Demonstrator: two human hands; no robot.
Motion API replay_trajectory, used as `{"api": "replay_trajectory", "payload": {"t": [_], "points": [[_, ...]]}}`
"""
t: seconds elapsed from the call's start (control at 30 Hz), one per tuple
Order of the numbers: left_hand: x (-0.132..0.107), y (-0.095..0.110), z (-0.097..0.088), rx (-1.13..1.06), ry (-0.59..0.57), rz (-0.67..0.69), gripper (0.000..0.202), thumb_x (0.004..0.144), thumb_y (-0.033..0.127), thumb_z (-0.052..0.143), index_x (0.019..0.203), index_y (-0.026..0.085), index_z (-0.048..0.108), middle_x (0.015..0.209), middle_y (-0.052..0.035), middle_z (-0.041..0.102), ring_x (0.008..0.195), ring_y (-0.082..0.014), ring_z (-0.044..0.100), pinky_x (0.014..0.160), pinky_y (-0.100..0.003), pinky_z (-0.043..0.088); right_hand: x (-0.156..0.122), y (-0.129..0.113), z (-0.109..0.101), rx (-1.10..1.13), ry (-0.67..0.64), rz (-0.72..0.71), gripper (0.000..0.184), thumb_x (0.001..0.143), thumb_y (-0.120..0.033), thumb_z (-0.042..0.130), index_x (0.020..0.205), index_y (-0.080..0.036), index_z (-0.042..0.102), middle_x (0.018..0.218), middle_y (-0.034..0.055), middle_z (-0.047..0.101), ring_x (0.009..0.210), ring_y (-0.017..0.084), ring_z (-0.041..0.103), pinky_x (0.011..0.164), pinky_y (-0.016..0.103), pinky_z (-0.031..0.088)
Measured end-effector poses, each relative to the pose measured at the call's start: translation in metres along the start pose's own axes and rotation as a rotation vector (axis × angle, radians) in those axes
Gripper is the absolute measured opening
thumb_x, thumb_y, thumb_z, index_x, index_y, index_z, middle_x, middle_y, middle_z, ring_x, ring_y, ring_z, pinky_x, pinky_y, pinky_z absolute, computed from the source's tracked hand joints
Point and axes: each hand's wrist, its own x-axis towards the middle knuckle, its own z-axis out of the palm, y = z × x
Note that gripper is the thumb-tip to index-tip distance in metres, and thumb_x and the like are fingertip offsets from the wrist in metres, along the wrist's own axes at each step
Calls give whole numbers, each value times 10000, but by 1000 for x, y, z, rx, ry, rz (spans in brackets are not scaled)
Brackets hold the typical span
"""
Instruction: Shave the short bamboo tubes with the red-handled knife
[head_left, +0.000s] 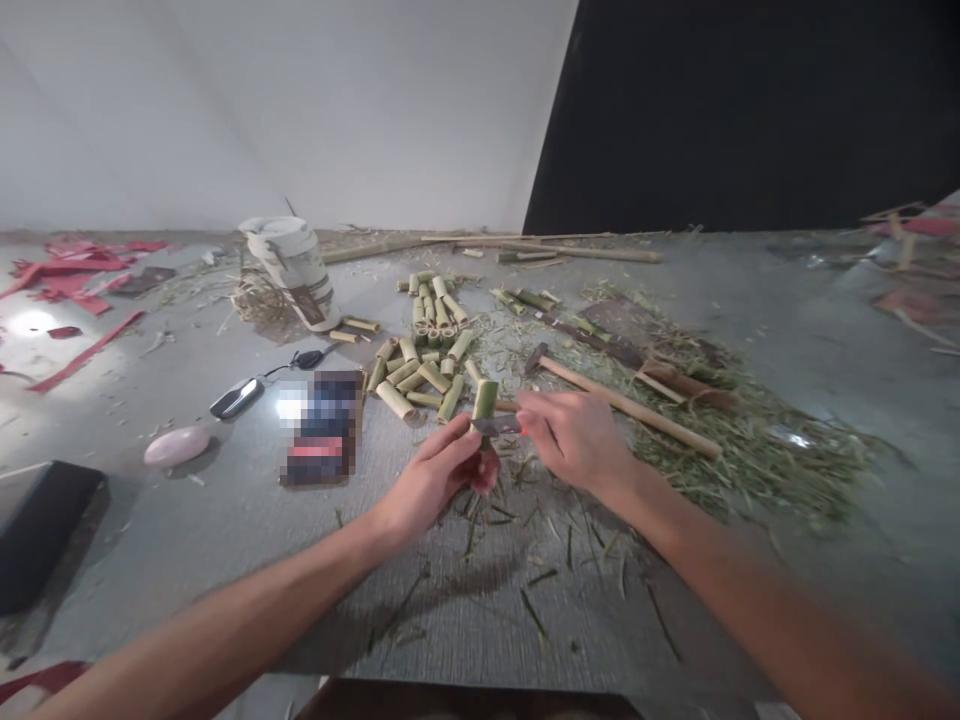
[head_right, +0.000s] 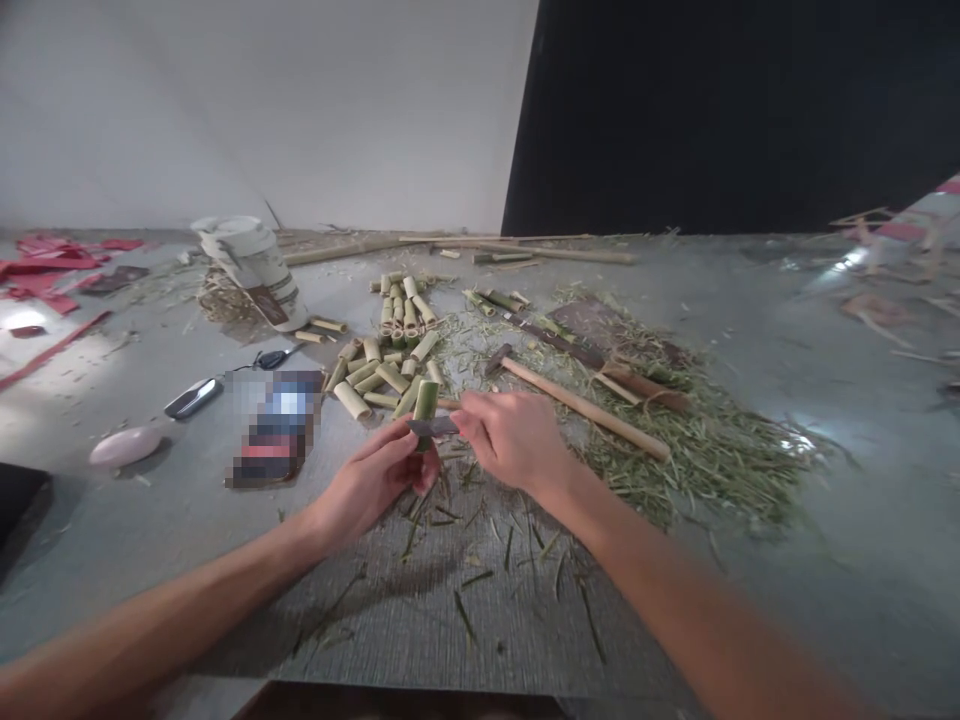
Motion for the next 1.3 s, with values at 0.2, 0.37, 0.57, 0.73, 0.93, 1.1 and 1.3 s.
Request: {"api": "replay_trajectory", "payload": {"t": [0.2, 0.37, 0.57, 0.73, 0.93, 1.1, 1.3], "points": [[6, 1, -5, 171, -73, -3, 241, 936, 332, 657, 1113, 169, 650, 936, -105, 766, 768, -192, 716, 648, -281, 399, 0, -7, 2, -40, -3, 1, 533, 1090, -375, 267, 752, -202, 641, 607, 3, 612, 520, 126, 492, 526, 297, 250], [1, 8, -2, 259, -85, -17, 374, 921, 371, 702, 1223, 172, 610, 932, -149, 790, 758, -243, 758, 618, -291, 411, -1, -9, 2, -91, 0, 7, 545, 1088, -385, 267, 782, -197, 676, 650, 23, 659, 555, 138, 525, 554, 310, 250], [3, 3, -2, 264, -116, 73, 343, 856, 343, 777, 1105, 141, 655, 899, -143, 763, 738, -235, 742, 548, -267, 380, -2, -20, 0, -148, -7, 9, 555, 1081, -388, 259, 794, -194, 692, 708, 46, 708, 595, 150, 567, 573, 327, 246], [6, -2, -1, 236, -33, 176, 318, 755, 304, 855, 939, 146, 649, 780, -53, 679, 648, -149, 631, 497, -241, 316, -3, -29, 3, -193, 7, 9, 571, 1086, -407, 254, 856, -191, 729, 766, 66, 739, 616, 158, 596, 576, 333, 245], [1, -3, 4, 247, 5, 234, 360, 752, 290, 868, 1005, 164, 645, 732, 31, 544, 552, -60, 372, 501, -235, 249, -3, -31, 2, -239, 24, 27, 560, 1085, -405, 266, 871, -188, 735, 785, 66, 747, 617, 157, 586, 576, 334, 232], [0, -9, 6, 197, 5, 268, 330, 790, 347, 845, 935, 158, 616, 725, 30, 509, 566, -64, 344, 516, -247, 239, -3, -35, 1, -249, 16, 13, 577, 1093, -395, 255, 866, -191, 745, 789, 51, 750, 618, 150, 575, 586, 325, 251], [3, -13, 2, 196, -1, 322, 331, 803, 343, 837, 948, 173, 593, 693, 54, 472, 563, -64, 354, 519, -244, 245, -3, -37, 0, -262, 22, 18, 595, 1094, -402, 241, 870, -181, 745, 799, 60, 757, 612, 151, 577, 579, 324, 245]]}}
